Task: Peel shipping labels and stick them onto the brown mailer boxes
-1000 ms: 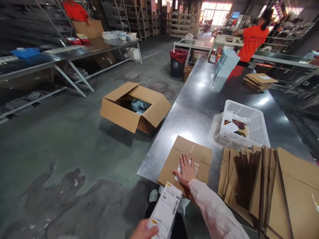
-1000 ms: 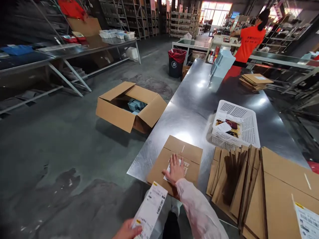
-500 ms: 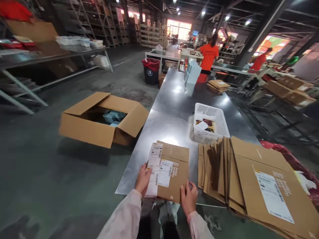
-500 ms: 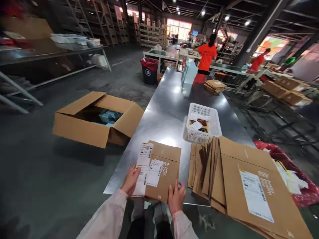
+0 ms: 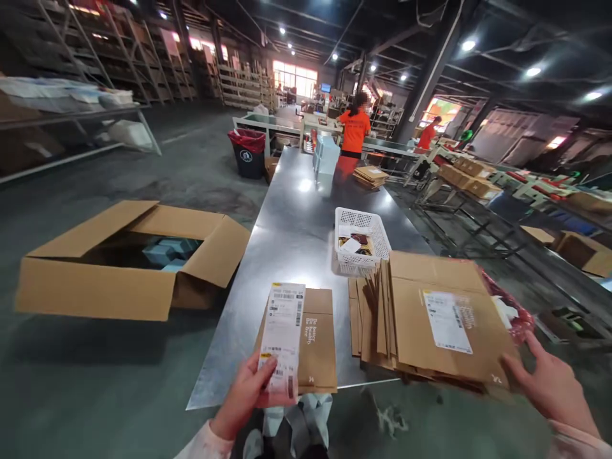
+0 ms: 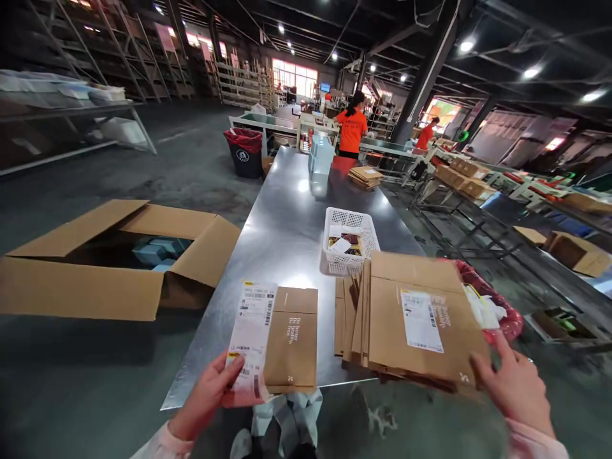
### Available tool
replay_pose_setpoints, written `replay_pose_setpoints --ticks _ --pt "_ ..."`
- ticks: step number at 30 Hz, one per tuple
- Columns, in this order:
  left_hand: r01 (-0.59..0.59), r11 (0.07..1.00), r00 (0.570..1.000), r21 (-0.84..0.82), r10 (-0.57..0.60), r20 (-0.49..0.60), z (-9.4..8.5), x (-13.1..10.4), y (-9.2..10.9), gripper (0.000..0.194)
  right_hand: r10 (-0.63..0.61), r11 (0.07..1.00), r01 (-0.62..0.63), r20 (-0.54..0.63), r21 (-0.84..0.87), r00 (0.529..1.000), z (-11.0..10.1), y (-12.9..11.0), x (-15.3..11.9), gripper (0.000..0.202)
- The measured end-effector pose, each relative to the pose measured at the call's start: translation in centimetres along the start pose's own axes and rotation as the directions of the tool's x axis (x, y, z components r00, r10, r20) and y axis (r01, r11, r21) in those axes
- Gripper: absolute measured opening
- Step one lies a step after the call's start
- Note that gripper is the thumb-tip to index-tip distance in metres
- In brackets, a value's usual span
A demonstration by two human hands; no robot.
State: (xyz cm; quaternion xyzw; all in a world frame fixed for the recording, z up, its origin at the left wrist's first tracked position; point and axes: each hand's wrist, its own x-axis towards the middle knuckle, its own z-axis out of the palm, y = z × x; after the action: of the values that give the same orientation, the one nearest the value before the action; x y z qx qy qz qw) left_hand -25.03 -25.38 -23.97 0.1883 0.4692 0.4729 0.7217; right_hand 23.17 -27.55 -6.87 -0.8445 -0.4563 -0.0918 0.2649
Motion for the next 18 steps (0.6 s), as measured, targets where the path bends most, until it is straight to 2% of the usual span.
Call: replay_pose_setpoints --ticks 1,2,3,4,5,6,7,8,10,12,13,14,16,17,18 --pt "0.042 0.999 0.999 0.007 -0.042 0.016 0.2 -0.5 -0.7 0.059 -0.01 1.0 0.01 -0.024 -0.025 1.0 0.8 -1.6 -0.9 0.091" --pt "0.074 0.997 0.997 0.018 -0.075 0.031 0.4 -1.0 -1.5 0.06 -0.086 0.996 0.086 -0.017 0.024 0.996 2.2 -3.9 -2.8 0.084" --pt "0.087 0.996 0.995 0.032 -0.088 0.05 0.7 -1.5 -2.2 0.06 -0.163 0.97 0.134 0.131 0.201 0.978 3.9 -6.7 -5.5 0.074" --pt "0.074 0.996 0.994 0.055 -0.078 0.074 1.0 -1.9 -2.8 0.059 -0.226 0.921 0.073 0.37 0.383 0.901 5.8 -9.6 -8.8 0.064" --pt "0.035 0.995 0.993 0.092 -0.045 0.105 1.2 -2.3 -3.3 0.057 -0.32 0.851 -0.029 0.561 0.525 0.763 7.9 -12.4 -12.4 0.065" --pt "-0.028 0.99 0.99 0.135 0.009 0.139 1.4 -2.5 -3.6 0.054 -0.404 0.77 -0.162 0.668 0.617 0.625 9.8 -14.9 -16.1 0.076" --pt "-0.104 0.98 0.983 0.17 0.076 0.165 1.6 -2.6 -3.8 0.051 -0.467 0.689 -0.284 0.709 0.666 0.528 11.6 -16.8 -19.5 0.077" --pt "-0.168 0.967 0.977 0.192 0.137 0.165 1.5 -2.6 -3.7 0.049 -0.46 0.624 -0.39 0.722 0.677 0.517 13.1 -18.1 -22.6 0.062" --pt "-0.214 0.959 0.976 0.188 0.204 0.072 1.1 -2.2 -3.1 0.048 -0.512 0.598 -0.469 0.76 0.65 0.4 15.3 -19.4 -26.5 0.049" --pt "-0.19 0.97 0.977 0.153 0.202 -0.068 0.3 -1.6 -2.6 0.049 -0.566 0.615 -0.462 0.765 0.64 0.307 16.5 -19.7 -27.2 0.043" --pt "-0.167 0.974 0.977 0.154 0.184 -0.106 -0.1 -1.3 -2.5 0.049 -0.579 0.613 -0.449 0.756 0.65 0.305 17.0 -19.9 -26.6 0.044" --pt "-0.144 0.975 0.98 0.167 0.164 -0.115 -0.5 -0.9 -2.5 0.049 -0.578 0.614 -0.432 0.749 0.661 0.324 17.4 -20.3 -25.4 0.045" --pt "-0.123 0.973 0.984 0.193 0.145 -0.104 -0.9 -0.4 -3.3 0.051 -0.551 0.648 -0.358 0.738 0.672 0.39 18.1 -21.3 -22.7 0.041" --pt "-0.125 0.972 0.982 0.2 0.15 -0.118 -1.0 -0.2 -3.9 0.052 -0.551 0.674 -0.299 0.729 0.676 0.406 18.4 -21.9 -21.5 0.037" --pt "-0.131 0.971 0.976 0.202 0.162 -0.148 -1.1 0.0 -4.7 0.054 -0.562 0.697 -0.242 0.723 0.675 0.401 18.6 -22.3 -20.6 0.034"
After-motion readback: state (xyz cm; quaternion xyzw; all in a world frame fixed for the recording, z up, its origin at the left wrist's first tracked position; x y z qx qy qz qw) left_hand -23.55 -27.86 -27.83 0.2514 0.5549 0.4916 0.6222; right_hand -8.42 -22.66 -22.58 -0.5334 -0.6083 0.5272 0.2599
